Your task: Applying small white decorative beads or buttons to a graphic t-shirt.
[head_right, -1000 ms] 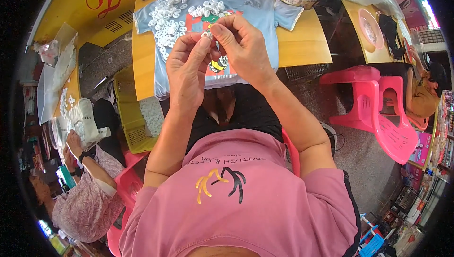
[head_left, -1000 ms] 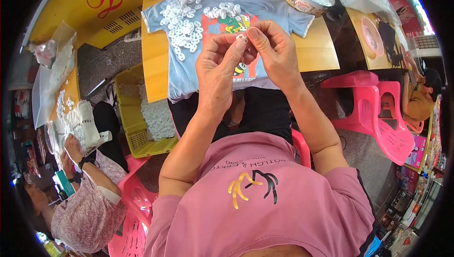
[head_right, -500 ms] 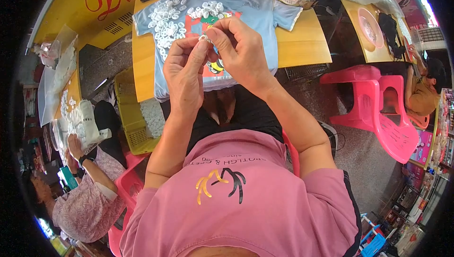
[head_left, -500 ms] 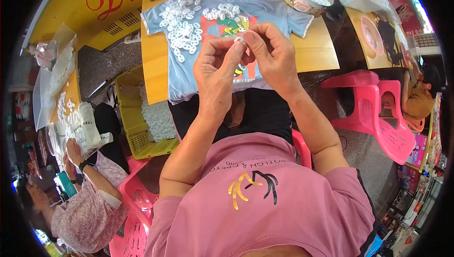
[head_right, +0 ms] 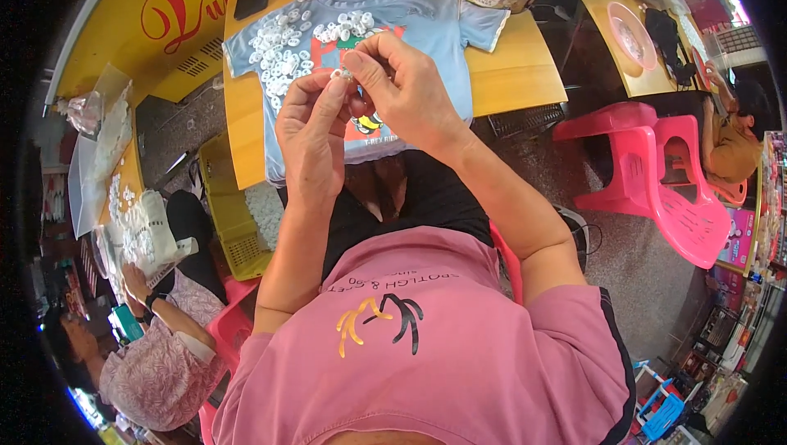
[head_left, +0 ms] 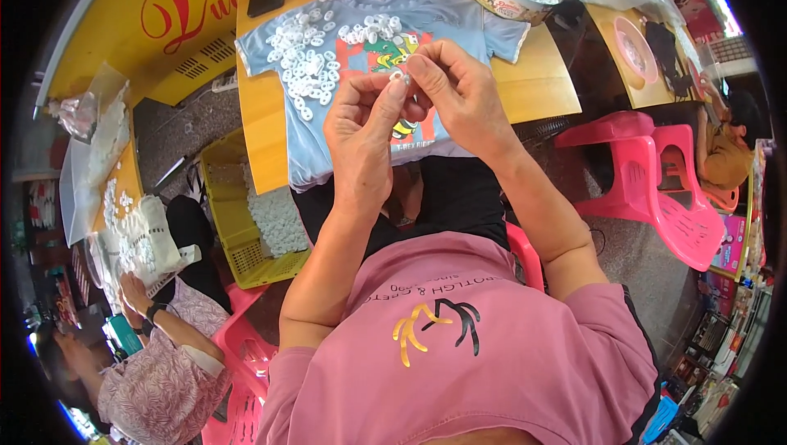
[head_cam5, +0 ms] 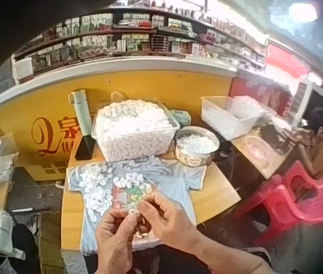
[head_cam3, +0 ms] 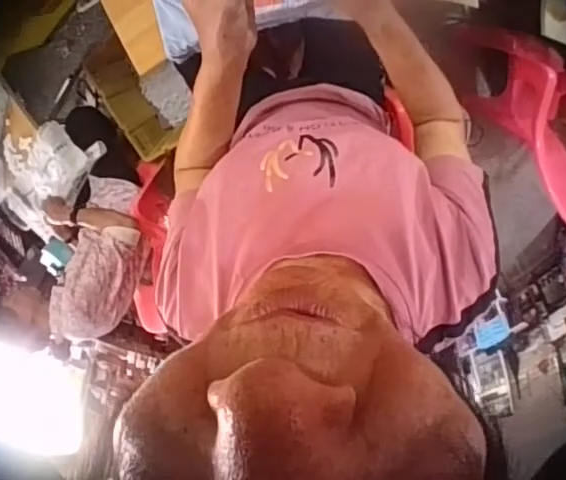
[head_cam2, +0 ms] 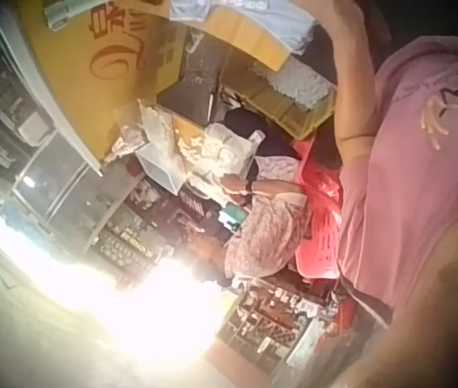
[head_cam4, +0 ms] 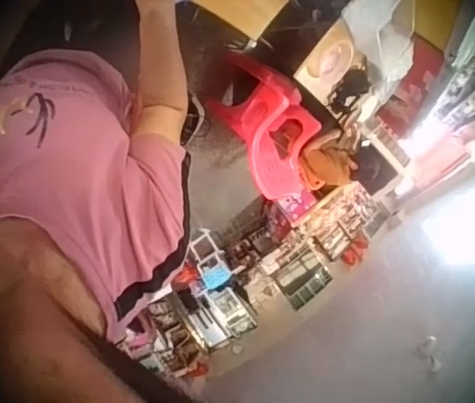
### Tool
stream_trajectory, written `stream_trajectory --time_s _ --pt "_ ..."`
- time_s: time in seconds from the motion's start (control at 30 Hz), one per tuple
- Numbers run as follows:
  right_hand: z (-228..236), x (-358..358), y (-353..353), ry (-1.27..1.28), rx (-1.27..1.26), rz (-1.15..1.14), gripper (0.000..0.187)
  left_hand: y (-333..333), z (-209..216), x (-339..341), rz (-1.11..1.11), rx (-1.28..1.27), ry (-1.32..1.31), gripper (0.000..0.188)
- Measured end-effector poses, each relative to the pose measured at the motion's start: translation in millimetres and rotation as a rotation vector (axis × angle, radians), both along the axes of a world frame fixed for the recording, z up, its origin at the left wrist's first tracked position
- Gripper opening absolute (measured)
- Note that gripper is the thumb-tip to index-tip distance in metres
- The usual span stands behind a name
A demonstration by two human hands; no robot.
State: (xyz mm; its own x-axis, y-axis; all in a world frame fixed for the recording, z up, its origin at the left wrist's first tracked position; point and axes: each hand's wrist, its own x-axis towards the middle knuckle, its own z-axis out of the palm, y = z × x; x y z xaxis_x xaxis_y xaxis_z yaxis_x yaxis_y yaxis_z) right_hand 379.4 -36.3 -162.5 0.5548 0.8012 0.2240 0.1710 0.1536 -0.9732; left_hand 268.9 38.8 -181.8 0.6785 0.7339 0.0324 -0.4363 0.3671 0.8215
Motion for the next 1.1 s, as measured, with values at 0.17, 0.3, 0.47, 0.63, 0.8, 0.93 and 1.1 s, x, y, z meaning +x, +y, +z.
stream_trajectory --time_s 0.17,0.3,0.47,0.63,0.8,0.93,1.1 --pt "1.7 -1.9 -1.0 -0.040 -0.008 -0.038 0.021 -2.9 2.7 0.8 0.021 0.011 -0.019 0.013" --pt "3.7 -4.2 -2.7 0.017 -0.013 -0.017 0.020 -4.8 2.2 -0.1 0.032 0.038 -0.023 0.012" --pt "1.4 -7.8 -3.1 -0.004 -0.008 -0.042 0.018 -5.2 -1.3 0.3 0.057 0.048 0.010 0.013" --pt "-2.3 -11.4 -2.7 0.022 0.020 -0.082 0.019 -7.6 -1.7 0.1 0.067 0.068 0.014 0.013" --pt "-3.7 -11.4 -2.6 0.067 0.000 -0.085 0.020 -10.0 -3.0 -0.3 0.081 0.098 -0.013 0.012" --pt "-2.7 -11.8 -2.6 0.056 0.006 -0.075 0.020 -9.7 -1.8 -1.8 0.083 0.084 -0.012 0.012" --pt "-6.4 -14.5 -1.7 0.109 0.011 -0.054 0.021 -11.1 -2.8 -2.0 0.085 0.076 -0.014 0.012"
